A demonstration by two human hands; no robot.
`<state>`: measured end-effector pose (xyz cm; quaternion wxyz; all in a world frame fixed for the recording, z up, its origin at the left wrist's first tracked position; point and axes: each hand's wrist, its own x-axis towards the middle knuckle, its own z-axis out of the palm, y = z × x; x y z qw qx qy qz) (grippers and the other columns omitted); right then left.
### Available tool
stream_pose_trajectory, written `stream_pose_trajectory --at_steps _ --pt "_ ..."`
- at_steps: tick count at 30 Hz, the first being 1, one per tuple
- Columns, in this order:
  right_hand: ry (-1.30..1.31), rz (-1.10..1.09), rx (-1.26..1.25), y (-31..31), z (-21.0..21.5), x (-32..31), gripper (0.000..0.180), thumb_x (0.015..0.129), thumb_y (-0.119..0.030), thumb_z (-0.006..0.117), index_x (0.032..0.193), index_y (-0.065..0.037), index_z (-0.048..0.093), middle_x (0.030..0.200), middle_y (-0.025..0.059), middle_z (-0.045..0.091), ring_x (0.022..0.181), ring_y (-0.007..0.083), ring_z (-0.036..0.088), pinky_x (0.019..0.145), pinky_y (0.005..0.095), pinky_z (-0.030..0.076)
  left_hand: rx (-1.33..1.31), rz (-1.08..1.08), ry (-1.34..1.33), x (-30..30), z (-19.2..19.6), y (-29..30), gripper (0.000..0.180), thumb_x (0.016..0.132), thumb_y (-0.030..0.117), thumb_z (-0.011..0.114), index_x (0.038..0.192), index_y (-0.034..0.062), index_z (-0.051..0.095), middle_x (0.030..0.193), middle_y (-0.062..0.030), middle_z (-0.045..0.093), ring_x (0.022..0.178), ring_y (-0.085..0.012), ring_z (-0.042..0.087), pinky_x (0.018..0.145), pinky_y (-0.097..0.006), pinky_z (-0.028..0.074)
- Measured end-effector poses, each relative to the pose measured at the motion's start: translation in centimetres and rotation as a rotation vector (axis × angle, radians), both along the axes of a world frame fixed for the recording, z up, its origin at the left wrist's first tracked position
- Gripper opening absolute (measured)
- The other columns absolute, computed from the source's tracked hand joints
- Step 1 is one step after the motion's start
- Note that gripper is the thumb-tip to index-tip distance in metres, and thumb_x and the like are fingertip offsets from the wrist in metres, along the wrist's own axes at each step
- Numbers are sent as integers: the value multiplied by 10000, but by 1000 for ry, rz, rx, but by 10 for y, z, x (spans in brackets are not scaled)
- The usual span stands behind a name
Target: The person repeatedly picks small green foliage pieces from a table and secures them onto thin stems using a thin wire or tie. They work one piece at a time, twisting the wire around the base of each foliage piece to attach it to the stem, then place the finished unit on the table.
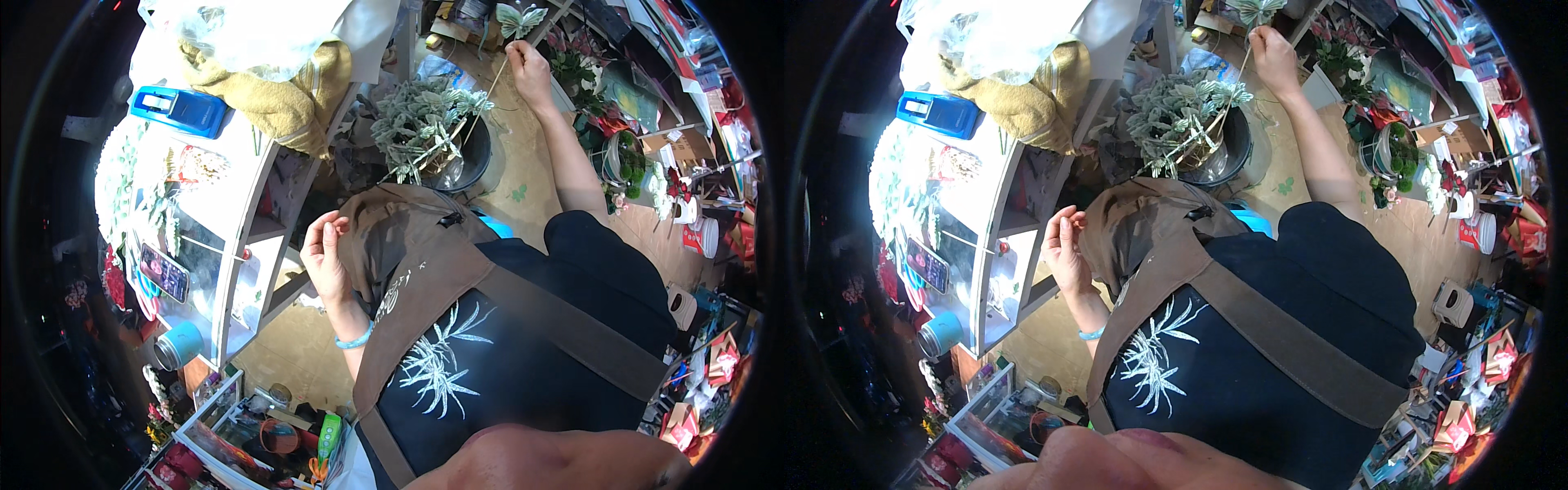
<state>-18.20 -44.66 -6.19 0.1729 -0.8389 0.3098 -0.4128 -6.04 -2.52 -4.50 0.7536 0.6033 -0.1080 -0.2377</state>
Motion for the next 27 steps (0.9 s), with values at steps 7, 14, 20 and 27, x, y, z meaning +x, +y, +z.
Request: stream_pose_trajectory --at_steps 7,14,20,27 --pt "15 -95 57 -2 -67 8 199 863 -211 514 908 -35 594 876 171 600 827 359 576 702 411 452 -4 -3 6 -1 -2 -3 220 885 178 570 997 -8 603 857 -84 642 794 -119 576 767 -242 437" --pt "311 -150 313 22 -167 1 221 862 -229 505 943 -53 611 907 187 604 857 360 577 734 442 453 27 13 3 1 -3 -3 237 887 196 568 992 -14 601 847 -85 640 783 -119 571 760 -246 437" --pt "780 -54 519 66 -250 -37 163 803 -169 521 878 -67 623 897 186 626 867 358 595 746 442 478 24 0 -4 2 -5 -5 222 906 165 531 1017 -17 591 874 -89 640 787 -122 579 751 -232 457" --pt "1175 352 738 116 -297 -62 219 739 -111 507 844 4 660 958 209 623 910 338 604 760 407 490 33 2 7 4 -8 -4 223 904 168 536 1016 -17 591 869 -86 640 785 -120 578 751 -232 457"
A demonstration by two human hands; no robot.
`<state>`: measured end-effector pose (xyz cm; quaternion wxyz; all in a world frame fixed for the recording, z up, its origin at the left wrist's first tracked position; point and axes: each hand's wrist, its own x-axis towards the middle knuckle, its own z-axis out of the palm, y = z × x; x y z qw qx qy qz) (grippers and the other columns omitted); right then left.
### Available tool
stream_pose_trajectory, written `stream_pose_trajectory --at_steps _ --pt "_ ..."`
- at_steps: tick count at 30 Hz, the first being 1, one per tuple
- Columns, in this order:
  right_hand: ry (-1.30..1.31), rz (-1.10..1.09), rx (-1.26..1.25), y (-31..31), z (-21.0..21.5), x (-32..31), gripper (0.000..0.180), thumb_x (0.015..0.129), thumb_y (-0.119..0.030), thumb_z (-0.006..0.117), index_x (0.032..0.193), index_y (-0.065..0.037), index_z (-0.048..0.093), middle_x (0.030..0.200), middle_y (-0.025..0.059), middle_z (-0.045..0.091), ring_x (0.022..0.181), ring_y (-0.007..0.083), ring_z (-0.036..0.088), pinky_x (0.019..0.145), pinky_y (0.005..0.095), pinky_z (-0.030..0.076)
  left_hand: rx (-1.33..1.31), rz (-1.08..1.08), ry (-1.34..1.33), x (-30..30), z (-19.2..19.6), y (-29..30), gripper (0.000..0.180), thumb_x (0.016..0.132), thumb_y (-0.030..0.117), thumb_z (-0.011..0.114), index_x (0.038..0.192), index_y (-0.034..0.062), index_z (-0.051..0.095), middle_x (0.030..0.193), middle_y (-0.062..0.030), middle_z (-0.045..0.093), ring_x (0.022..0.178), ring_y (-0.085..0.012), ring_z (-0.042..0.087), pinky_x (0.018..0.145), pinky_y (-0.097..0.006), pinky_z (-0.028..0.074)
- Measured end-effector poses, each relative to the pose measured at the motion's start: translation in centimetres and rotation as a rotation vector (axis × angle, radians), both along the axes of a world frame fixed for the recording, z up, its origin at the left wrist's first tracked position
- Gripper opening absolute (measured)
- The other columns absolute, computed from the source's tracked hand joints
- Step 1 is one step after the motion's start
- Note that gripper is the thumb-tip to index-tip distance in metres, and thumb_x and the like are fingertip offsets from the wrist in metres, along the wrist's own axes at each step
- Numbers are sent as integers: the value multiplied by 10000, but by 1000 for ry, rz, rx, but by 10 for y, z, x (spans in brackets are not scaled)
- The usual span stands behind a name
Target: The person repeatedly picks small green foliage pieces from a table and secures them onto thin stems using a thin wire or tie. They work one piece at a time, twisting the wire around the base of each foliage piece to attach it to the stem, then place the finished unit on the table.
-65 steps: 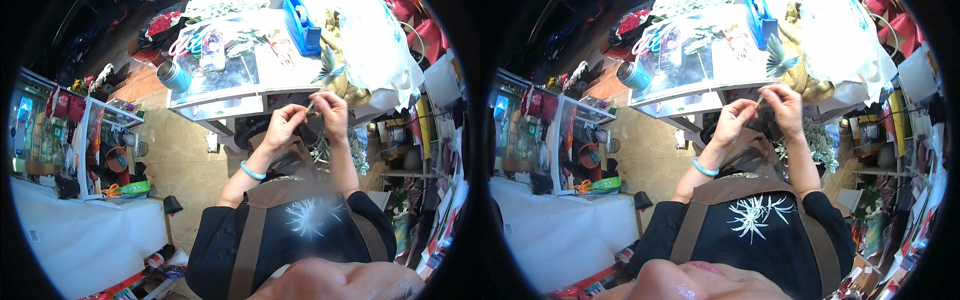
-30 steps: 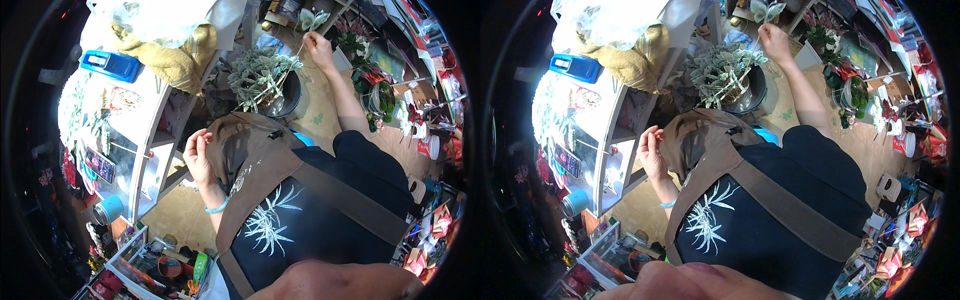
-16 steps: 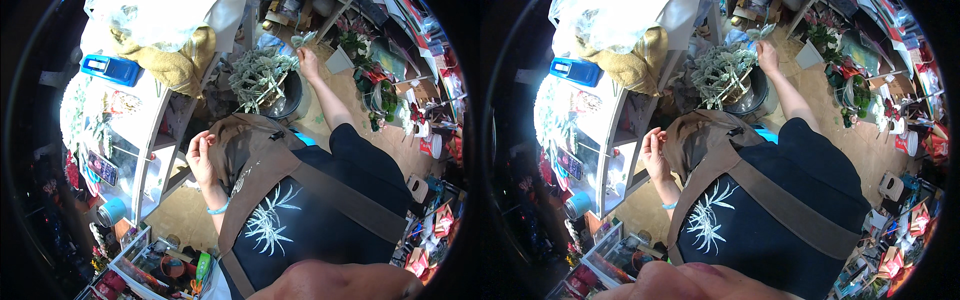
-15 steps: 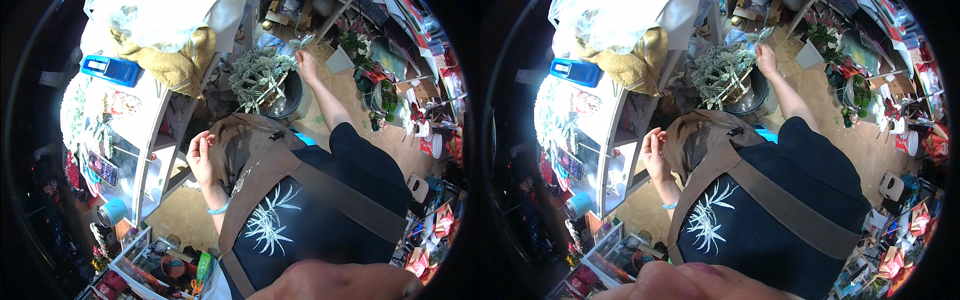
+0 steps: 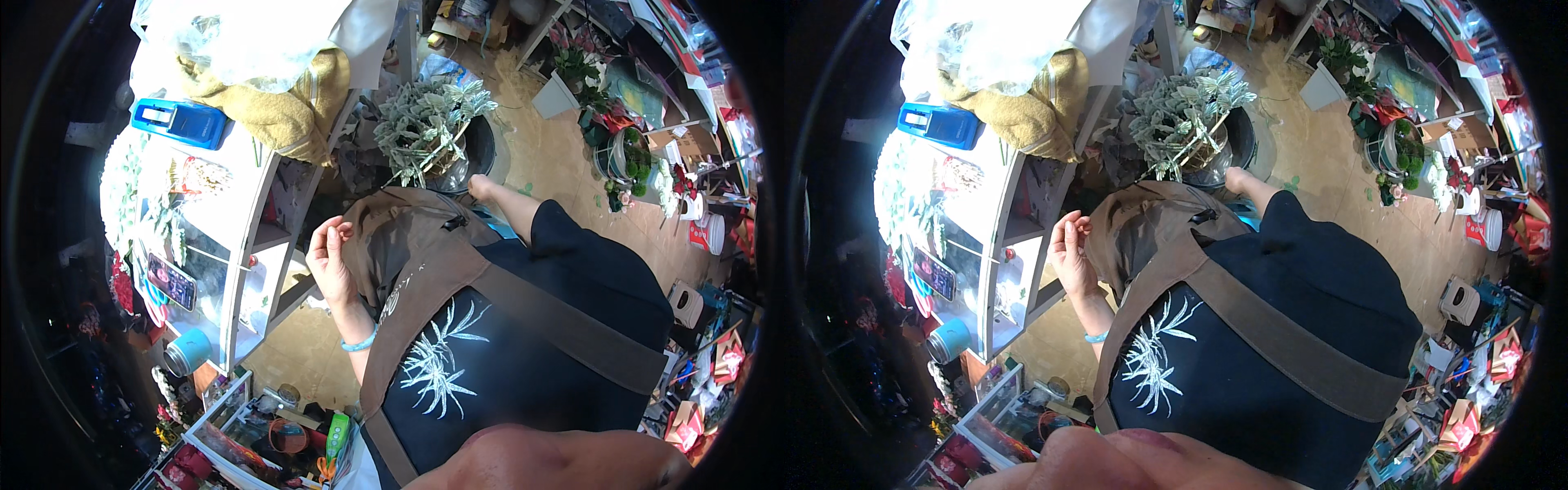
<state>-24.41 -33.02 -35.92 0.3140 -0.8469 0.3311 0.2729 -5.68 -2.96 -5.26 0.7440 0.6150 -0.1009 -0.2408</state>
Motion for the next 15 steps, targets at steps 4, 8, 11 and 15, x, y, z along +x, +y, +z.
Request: stream_pose_trajectory --at_steps 4,8,11,15 --pt "118 181 153 -2 7 20 193 696 -152 584 796 -15 674 888 180 647 834 295 631 704 374 505 -13 0 9 1 -2 -1 227 903 171 537 1022 -14 590 867 -81 640 786 -116 575 752 -229 451" --pt "163 483 6 5 58 51 206 644 -198 651 746 -21 676 803 187 649 790 276 639 674 372 506 34 8 -19 3 -1 1 222 898 178 540 1010 -4 602 871 -73 643 772 -100 574 727 -217 443" --pt "79 1018 -77 25 130 82 275 697 -265 624 755 0 665 770 203 638 773 316 629 673 402 495 -43 20 30 3 -2 4 230 894 182 549 1012 -8 600 863 -64 641 773 -92 571 722 -211 440" --pt "-316 1063 54 46 244 155 301 746 -297 604 690 -3 587 693 190 593 710 370 585 624 448 455 -58 66 44 8 -5 7 244 887 203 563 1007 -5 604 844 -57 637 771 -88 568 711 -202 433"
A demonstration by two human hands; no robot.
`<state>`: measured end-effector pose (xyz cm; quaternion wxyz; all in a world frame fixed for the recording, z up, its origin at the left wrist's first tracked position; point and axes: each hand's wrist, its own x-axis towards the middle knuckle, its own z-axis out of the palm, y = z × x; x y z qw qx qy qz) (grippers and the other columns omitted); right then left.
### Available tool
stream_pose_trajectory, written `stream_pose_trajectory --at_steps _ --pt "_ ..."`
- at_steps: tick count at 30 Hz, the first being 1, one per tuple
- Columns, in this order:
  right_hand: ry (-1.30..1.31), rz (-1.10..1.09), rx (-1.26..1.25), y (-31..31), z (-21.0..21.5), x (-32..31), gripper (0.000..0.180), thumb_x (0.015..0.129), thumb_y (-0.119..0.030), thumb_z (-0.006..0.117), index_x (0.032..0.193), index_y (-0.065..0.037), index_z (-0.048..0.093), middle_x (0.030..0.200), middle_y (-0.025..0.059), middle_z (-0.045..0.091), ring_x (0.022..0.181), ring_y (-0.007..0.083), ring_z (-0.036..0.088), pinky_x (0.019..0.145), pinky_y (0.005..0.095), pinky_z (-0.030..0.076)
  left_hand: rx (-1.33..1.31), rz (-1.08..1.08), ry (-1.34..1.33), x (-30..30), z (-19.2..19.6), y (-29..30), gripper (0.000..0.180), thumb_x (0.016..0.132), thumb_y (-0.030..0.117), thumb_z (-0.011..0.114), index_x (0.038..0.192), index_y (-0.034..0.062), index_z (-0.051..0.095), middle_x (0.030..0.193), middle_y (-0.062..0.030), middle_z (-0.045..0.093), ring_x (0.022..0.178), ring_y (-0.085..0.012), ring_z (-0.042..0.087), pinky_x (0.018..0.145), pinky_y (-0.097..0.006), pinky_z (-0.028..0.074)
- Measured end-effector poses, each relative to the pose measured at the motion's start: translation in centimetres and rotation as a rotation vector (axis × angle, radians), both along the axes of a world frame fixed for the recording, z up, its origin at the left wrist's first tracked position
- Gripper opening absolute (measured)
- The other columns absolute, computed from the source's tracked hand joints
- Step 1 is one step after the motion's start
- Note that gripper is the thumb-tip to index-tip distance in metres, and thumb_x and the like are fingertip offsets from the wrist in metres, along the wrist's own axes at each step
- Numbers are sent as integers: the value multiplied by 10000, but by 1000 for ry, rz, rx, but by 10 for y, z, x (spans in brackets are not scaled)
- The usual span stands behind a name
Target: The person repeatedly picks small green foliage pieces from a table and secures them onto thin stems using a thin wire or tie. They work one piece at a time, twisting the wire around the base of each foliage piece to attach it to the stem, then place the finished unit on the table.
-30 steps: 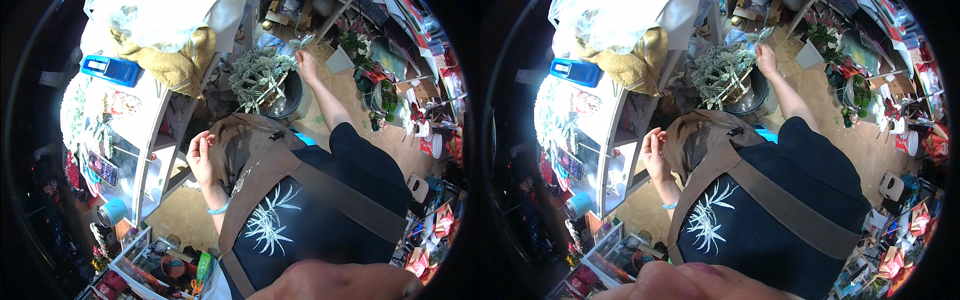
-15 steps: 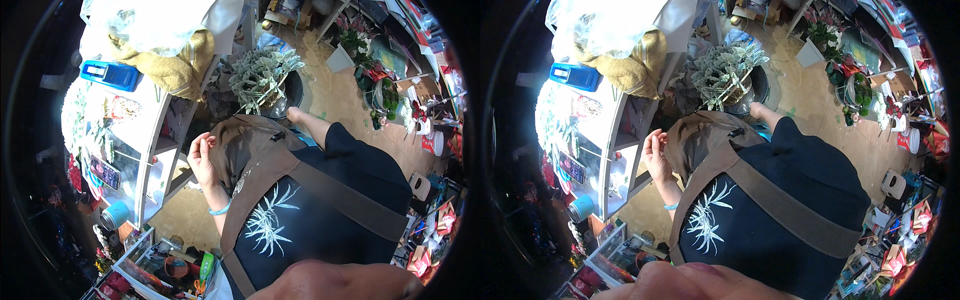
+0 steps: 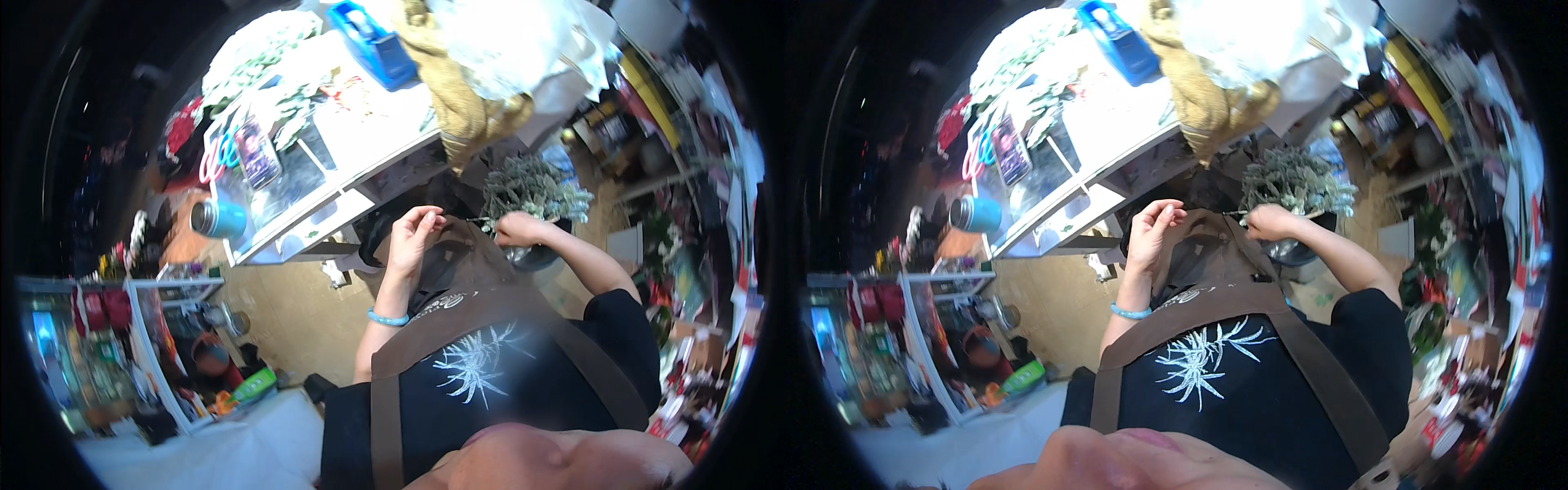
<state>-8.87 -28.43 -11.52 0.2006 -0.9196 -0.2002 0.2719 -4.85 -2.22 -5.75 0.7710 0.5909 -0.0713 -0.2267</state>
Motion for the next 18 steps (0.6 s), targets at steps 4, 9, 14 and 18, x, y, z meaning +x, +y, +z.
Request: stream_pose_trajectory --at_steps 4,9,14,18 --pt "-612 -23 302 41 99 80 199 799 -214 590 784 -31 513 754 154 556 743 343 562 628 416 446 0 72 -30 4 -3 2 247 881 214 573 994 -2 612 832 -51 635 758 -81 558 700 -197 426" --pt "-1095 -27 541 118 157 168 115 821 -140 576 873 -41 552 785 137 547 739 309 557 638 355 447 -15 122 -30 3 -3 6 247 879 221 576 971 -4 615 808 -43 627 737 -80 543 690 -208 427" --pt "-1178 -126 204 171 150 243 198 824 -189 551 922 -18 565 904 147 564 830 293 565 709 362 473 -16 154 -63 3 -7 11 256 877 236 575 970 -1 612 802 -44 622 732 -78 535 690 -205 421" --pt "-1140 -181 149 181 138 273 226 828 -216 527 837 -13 625 911 172 588 802 297 596 694 376 483 -53 150 -69 4 -10 6 208 883 189 566 960 1 612 805 -37 617 747 -85 545 700 -210 428"
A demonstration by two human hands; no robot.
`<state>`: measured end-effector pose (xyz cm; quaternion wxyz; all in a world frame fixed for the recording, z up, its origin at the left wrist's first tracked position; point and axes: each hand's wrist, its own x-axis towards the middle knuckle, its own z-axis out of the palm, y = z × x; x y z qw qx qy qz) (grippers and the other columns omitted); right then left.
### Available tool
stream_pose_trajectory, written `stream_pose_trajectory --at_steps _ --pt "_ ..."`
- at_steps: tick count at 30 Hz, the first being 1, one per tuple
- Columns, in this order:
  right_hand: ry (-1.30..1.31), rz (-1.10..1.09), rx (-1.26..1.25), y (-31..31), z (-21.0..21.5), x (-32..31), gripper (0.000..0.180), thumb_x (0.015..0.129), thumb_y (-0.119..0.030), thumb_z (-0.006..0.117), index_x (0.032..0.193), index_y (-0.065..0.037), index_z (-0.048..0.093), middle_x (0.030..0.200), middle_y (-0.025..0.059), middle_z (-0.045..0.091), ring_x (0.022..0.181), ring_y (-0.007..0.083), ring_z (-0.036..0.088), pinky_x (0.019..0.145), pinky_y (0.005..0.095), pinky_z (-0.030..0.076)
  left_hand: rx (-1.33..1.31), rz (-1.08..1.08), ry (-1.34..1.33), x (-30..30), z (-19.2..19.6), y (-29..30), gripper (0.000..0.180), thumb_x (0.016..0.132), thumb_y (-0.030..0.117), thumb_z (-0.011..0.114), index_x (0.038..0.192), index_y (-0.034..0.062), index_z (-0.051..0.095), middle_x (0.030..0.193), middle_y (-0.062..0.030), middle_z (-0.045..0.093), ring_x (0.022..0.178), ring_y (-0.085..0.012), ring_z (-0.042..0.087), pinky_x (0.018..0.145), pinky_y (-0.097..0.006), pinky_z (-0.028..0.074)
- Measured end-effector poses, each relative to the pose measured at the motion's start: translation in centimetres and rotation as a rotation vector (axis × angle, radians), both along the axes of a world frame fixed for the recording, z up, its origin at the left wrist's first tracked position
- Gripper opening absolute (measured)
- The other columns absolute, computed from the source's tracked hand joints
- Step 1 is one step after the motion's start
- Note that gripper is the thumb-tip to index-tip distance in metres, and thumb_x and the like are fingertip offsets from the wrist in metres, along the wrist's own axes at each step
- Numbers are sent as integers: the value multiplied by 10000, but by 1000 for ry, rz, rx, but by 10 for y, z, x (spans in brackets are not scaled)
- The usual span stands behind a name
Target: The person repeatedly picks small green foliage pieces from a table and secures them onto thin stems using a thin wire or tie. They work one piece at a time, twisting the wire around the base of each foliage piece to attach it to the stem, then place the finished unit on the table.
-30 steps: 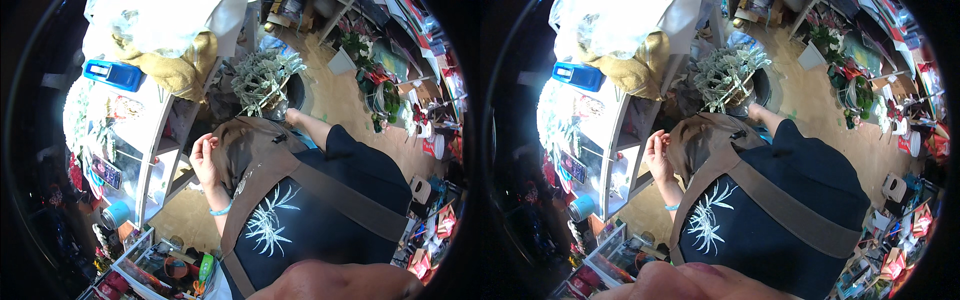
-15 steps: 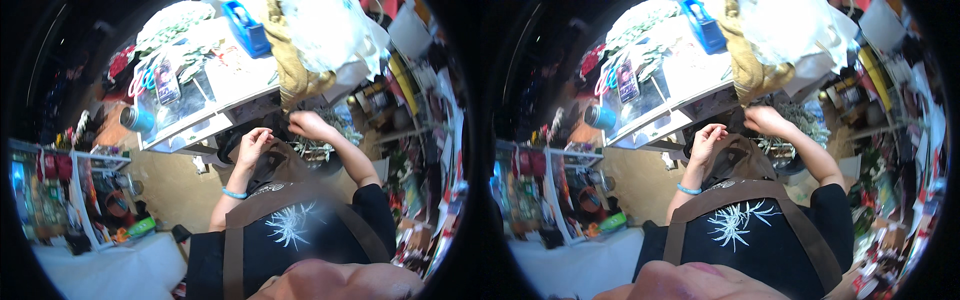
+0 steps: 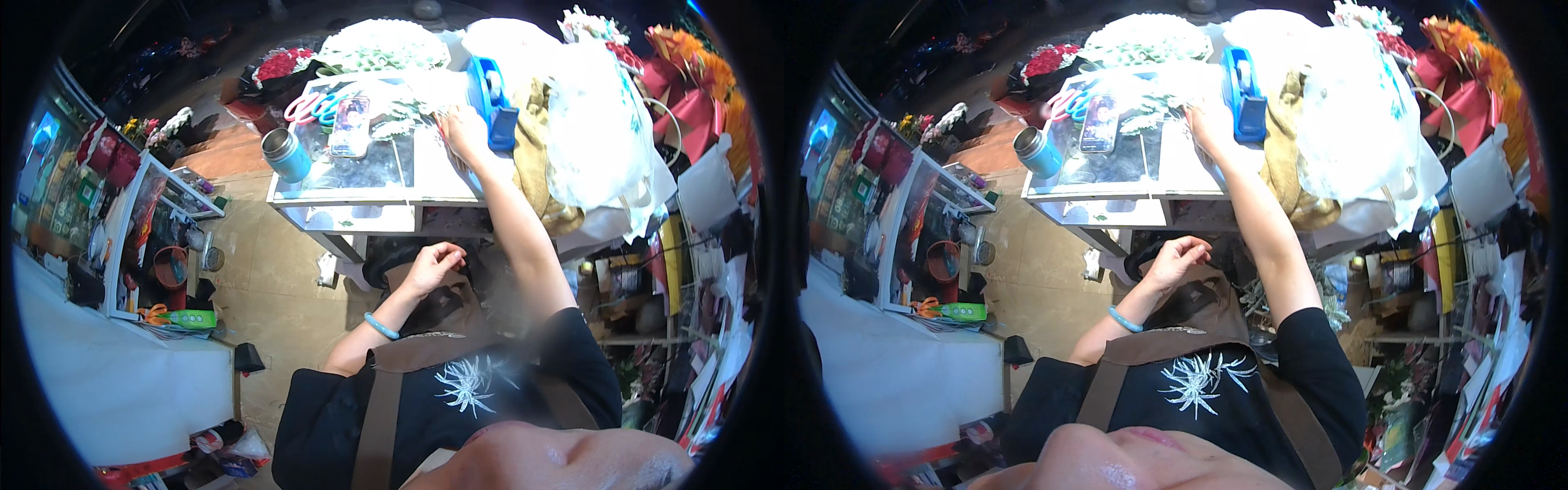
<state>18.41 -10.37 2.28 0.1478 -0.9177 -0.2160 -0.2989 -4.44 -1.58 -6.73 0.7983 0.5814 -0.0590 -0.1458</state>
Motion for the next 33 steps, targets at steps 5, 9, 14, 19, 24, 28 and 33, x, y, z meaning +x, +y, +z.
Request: stream_pose_trajectory --at_steps 5,9,14,19,24,28,33 --pt "66 -60 39 1 -3 11 170 821 -168 519 747 -34 593 799 143 618 753 301 619 674 391 491 31 -29 24 5 1 -3 201 890 167 554 968 -11 606 840 -48 617 781 -102 567 730 -237 453" --pt "117 -2 148 -8 3 1 136 814 -156 534 790 -34 587 814 144 603 766 314 600 683 401 474 17 -25 -16 6 2 -3 208 893 168 549 975 -16 603 834 -47 616 776 -99 562 725 -236 455" --pt "183 35 443 -16 17 -6 189 800 -188 574 779 -6 618 701 168 622 652 322 610 605 370 471 14 -29 8 8 16 -9 197 897 159 541 956 -17 605 798 -38 616 740 -84 550 695 -223 451" --pt "321 137 709 -23 18 -5 147 804 -152 571 786 -19 629 639 141 599 595 259 596 563 322 443 -54 255 -210 15 46 -4 195 903 165 532 922 -11 614 755 -25 606 693 -68 533 662 -203 438" --pt "260 205 465 -16 4 -35 164 792 -181 604 864 -34 604 717 158 611 695 338 602 616 413 458 -112 434 -261 39 73 11 218 902 171 535 958 -27 603 763 -44 615 704 -84 553 691 -203 441" --pt "97 213 352 -9 4 -64 204 760 -173 654 888 -55 549 682 87 550 622 267 571 556 373 437 -139 544 -281 50 80 16 234 910 174 522 982 -35 599 797 -54 624 711 -76 545 693 -204 444" --pt "-122 270 397 -4 17 -68 172 767 -147 635 871 -57 532 756 73 550 680 246 567 605 350 431 -147 518 -271 43 74 12 229 910 168 523 986 -35 598 804 -53 621 712 -72 538 690 -201 441"
